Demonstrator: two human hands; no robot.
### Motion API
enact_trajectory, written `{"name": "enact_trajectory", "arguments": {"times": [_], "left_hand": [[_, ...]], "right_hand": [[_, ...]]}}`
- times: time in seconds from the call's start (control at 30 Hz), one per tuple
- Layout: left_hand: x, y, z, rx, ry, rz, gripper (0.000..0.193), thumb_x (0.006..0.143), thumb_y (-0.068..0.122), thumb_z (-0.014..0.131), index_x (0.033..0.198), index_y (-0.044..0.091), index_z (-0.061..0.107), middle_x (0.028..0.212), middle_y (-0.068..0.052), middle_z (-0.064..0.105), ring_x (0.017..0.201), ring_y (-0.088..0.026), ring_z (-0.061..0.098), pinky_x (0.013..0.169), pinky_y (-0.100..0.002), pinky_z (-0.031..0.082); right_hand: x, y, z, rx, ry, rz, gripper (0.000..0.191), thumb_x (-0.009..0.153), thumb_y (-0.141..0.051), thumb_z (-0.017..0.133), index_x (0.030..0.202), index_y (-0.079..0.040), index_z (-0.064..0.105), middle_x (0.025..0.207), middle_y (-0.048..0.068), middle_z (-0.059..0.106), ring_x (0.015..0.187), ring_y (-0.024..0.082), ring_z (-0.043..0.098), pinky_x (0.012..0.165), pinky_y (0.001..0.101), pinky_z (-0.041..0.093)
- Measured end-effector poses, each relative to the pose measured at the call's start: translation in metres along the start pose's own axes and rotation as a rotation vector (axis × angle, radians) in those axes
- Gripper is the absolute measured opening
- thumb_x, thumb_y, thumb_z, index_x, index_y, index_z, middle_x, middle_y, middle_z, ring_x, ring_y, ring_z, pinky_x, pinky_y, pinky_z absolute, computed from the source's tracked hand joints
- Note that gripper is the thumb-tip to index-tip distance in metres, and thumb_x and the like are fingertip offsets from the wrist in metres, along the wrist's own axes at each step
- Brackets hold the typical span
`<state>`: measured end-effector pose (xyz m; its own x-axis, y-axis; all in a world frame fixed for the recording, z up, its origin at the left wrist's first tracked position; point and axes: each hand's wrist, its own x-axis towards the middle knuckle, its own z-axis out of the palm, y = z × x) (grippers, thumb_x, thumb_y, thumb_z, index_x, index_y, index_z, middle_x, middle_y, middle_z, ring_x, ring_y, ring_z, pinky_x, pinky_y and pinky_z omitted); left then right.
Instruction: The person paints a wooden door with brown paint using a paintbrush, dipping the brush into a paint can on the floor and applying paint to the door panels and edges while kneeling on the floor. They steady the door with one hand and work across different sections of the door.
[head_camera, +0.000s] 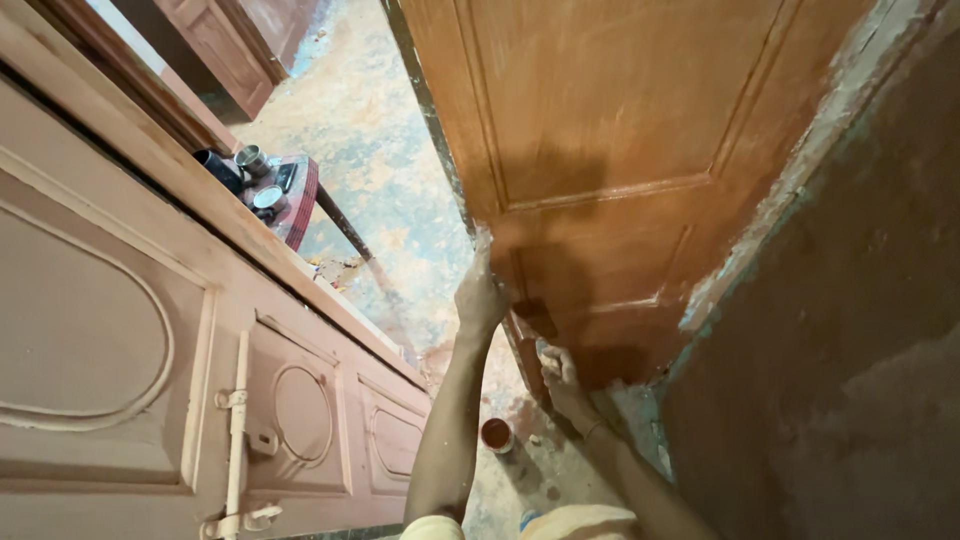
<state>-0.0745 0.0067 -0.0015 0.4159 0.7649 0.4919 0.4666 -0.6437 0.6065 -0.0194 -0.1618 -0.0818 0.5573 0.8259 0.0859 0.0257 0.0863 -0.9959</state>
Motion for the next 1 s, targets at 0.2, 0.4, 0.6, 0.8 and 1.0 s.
{"name": "enact_trajectory", "arguments": {"times": [0.2,0.4,0.6,0.8,1.0], "left_hand": [[-0.008,-0.009,0.006,-0.01,-0.019,0.001,0.082,0.085,0.001,0.057,0.16,0.024,0.036,0.107,-0.022,0.072,0.083,-0.044,0.068,0.07,-0.054,0.053],[-0.038,-0.002,0.003,-0.043,0.018,0.129,0.088,0.079,-0.002,0.054,0.16,0.023,0.032,0.141,-0.016,0.062,0.087,-0.044,0.069,0.07,-0.053,0.054],[-0.025,0.001,0.004,0.031,-0.116,-0.002,0.093,0.081,-0.001,0.054,0.166,0.027,0.026,0.12,-0.019,0.069,0.083,-0.045,0.068,0.072,-0.055,0.053],[-0.021,0.005,0.008,0.014,-0.085,0.058,0.094,0.078,-0.002,0.054,0.163,0.026,0.026,0.113,-0.024,0.072,0.077,-0.047,0.067,0.068,-0.056,0.052],[-0.022,0.006,0.009,0.011,-0.064,0.08,0.094,0.078,-0.002,0.055,0.163,0.026,0.026,0.117,-0.024,0.071,0.078,-0.046,0.068,0.068,-0.055,0.053]], "right_hand": [[-0.001,-0.048,-0.011,0.091,0.053,-0.343,0.028,0.109,-0.018,0.049,0.134,-0.006,0.05,0.106,0.0,0.053,0.087,0.011,0.046,0.082,0.0255,0.046],[-0.014,-0.045,-0.03,-0.228,0.146,-0.375,0.03,0.104,-0.015,0.053,0.132,-0.005,0.047,0.105,-0.001,0.059,0.09,0.01,0.057,0.078,0.0251,0.049],[-0.027,0.016,-0.018,-0.129,0.124,-0.05,0.028,0.106,-0.023,0.054,0.129,-0.006,0.052,0.099,0.002,0.058,0.084,0.01,0.053,0.075,0.0268,0.05],[-0.016,-0.038,-0.04,0.087,0.093,-0.059,0.027,0.109,-0.025,0.045,0.132,-0.01,0.048,0.081,-0.003,0.048,0.058,0.006,0.04,0.048,0.0225,0.038],[-0.025,-0.095,-0.057,0.064,0.177,-0.147,0.035,0.1,-0.011,0.052,0.134,-0.012,0.047,0.083,-0.002,0.05,0.059,0.004,0.041,0.05,0.0205,0.037]]}}
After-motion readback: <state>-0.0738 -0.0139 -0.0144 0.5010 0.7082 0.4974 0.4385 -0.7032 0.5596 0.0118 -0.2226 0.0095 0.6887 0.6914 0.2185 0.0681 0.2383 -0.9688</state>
